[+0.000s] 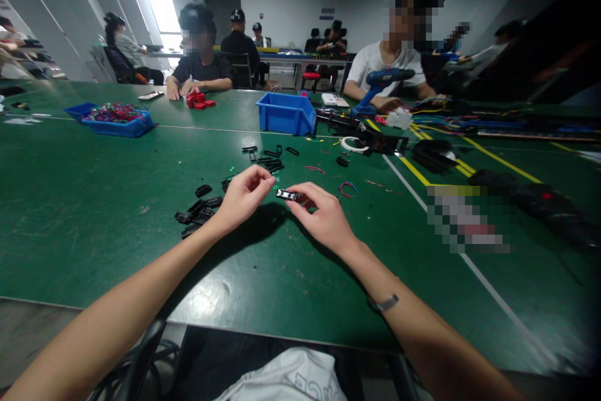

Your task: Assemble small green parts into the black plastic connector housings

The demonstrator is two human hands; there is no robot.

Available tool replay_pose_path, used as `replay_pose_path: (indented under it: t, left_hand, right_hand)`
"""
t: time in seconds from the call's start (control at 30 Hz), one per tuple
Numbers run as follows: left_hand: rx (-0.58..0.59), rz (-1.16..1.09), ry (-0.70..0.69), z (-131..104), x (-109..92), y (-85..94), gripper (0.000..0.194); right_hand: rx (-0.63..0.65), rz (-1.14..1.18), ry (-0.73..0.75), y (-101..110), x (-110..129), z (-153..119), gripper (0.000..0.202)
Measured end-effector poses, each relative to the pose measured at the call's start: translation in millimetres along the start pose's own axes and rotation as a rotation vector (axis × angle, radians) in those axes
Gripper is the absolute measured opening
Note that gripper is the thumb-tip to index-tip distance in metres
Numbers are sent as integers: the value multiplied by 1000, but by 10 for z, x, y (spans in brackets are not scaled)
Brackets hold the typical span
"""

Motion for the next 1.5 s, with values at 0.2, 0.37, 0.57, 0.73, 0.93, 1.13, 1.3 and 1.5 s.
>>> replay_pose_path:
  t: [0.2,0.37,0.57,0.73,0.93,1.13,1.3,1.5]
  left_hand:
    - [7,-101,16,24,13,-7,22]
    - [9,-125,29,27,5,-13,22]
    - [26,-154,34,34,27,-4,20]
    - [39,-168,44,26,33,-1,20]
    - [47,-167,34,21,30,2,20]
    - [43,-160,46,34,40,0,19]
    - [40,-153,46,42,36,0,19]
    - [46,-157,36,32,41,5,19]
  right_hand:
    - [-6,-3,25,-5,-18,-2,19]
    - [-4,-5,30,-13,-34,-4,20]
    - [1,-18,26,-16,-42,-7,19]
    - [1,-21,29,-22,-45,-13,19]
    - [-5,-27,29,-18,-49,-12,18]
    - [-6,-31,25,-13,-49,-9,19]
    - [-8,-39,27,-11,-50,-12,19]
    - [-5,-37,21,-17,-52,-15,19]
Point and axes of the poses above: each hand's wrist, its own z-axis towards the middle knuckle, its own y-axis out of the back of the hand, x = y × z, the point moved 3 cm from there along z, towards the middle knuckle, and after that the axes turned 1 degree about x, right-handed, at the moved point
